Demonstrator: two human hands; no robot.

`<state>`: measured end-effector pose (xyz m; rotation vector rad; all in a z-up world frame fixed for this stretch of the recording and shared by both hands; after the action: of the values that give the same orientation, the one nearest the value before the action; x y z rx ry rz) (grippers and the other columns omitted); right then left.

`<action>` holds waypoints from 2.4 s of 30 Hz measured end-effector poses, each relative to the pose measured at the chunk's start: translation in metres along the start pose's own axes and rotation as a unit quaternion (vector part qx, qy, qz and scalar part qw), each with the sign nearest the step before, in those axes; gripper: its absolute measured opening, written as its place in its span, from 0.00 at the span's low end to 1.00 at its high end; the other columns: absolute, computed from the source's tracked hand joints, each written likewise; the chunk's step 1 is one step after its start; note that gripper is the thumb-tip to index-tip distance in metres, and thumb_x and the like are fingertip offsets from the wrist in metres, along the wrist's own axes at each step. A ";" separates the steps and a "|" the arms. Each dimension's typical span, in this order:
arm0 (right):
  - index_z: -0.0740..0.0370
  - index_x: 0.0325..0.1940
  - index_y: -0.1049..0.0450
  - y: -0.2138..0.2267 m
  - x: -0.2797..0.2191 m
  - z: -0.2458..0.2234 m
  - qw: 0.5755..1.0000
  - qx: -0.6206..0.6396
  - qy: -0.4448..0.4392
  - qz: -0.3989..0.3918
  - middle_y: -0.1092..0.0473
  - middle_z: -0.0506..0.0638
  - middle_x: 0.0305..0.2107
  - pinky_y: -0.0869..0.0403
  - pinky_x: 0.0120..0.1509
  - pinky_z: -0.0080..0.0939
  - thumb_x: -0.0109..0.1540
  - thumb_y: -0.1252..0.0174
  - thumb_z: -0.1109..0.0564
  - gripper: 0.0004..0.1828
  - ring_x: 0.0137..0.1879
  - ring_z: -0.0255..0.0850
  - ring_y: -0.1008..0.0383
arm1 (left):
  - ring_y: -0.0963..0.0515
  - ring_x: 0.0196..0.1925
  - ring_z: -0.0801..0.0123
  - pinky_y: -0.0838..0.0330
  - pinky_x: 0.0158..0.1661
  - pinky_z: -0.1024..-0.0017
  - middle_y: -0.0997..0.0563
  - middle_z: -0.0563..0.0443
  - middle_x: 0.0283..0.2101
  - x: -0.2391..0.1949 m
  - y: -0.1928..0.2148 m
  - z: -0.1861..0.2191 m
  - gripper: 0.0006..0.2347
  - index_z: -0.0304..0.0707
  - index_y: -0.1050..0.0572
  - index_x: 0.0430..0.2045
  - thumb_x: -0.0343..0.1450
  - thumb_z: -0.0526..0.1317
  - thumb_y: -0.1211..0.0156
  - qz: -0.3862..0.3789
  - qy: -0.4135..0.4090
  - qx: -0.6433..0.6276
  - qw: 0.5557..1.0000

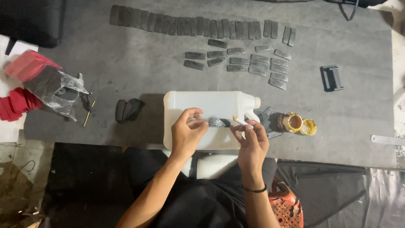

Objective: Applying dye or edge finish to small leather watch strap components using a manual applicator tool.

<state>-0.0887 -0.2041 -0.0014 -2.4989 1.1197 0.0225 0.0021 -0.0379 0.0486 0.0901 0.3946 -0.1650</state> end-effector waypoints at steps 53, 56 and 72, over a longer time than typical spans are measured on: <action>0.68 0.41 0.24 -0.041 0.018 0.006 0.960 -0.240 0.077 0.123 0.23 0.59 0.33 0.19 0.46 0.41 0.62 0.41 0.58 0.09 0.36 0.48 0.20 | 0.19 0.33 0.67 0.23 0.37 0.73 0.20 0.45 0.38 0.332 -0.008 -0.015 0.13 0.38 0.23 0.36 0.63 0.23 0.44 0.101 -0.241 0.206 0.943; 0.68 0.41 0.24 -0.042 0.019 0.005 0.959 -0.242 0.079 0.121 0.23 0.59 0.32 0.19 0.46 0.41 0.62 0.41 0.58 0.09 0.35 0.47 0.20 | 0.19 0.31 0.68 0.24 0.37 0.71 0.19 0.46 0.37 0.333 -0.008 -0.018 0.13 0.39 0.23 0.36 0.62 0.24 0.46 0.115 -0.248 0.213 0.938; 0.70 0.42 0.25 -0.036 0.019 0.004 0.966 -0.218 0.069 0.120 0.25 0.61 0.35 0.17 0.50 0.45 0.62 0.43 0.65 0.06 0.37 0.47 0.22 | 0.22 0.34 0.69 0.27 0.40 0.71 0.17 0.53 0.35 0.228 0.038 0.027 0.05 0.39 0.21 0.38 0.73 0.36 0.43 0.127 -0.297 0.163 0.932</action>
<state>-0.0499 -0.1946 0.0045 -2.7543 1.6224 0.1836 0.2265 -0.0364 -0.0128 0.4061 -0.2547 0.0046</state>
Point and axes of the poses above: each hand's wrist, its own x-axis towards the middle knuckle, its own y-axis out of the back of the hand, z = x × y, the point moved 1 cm from there along x, towards the middle knuckle
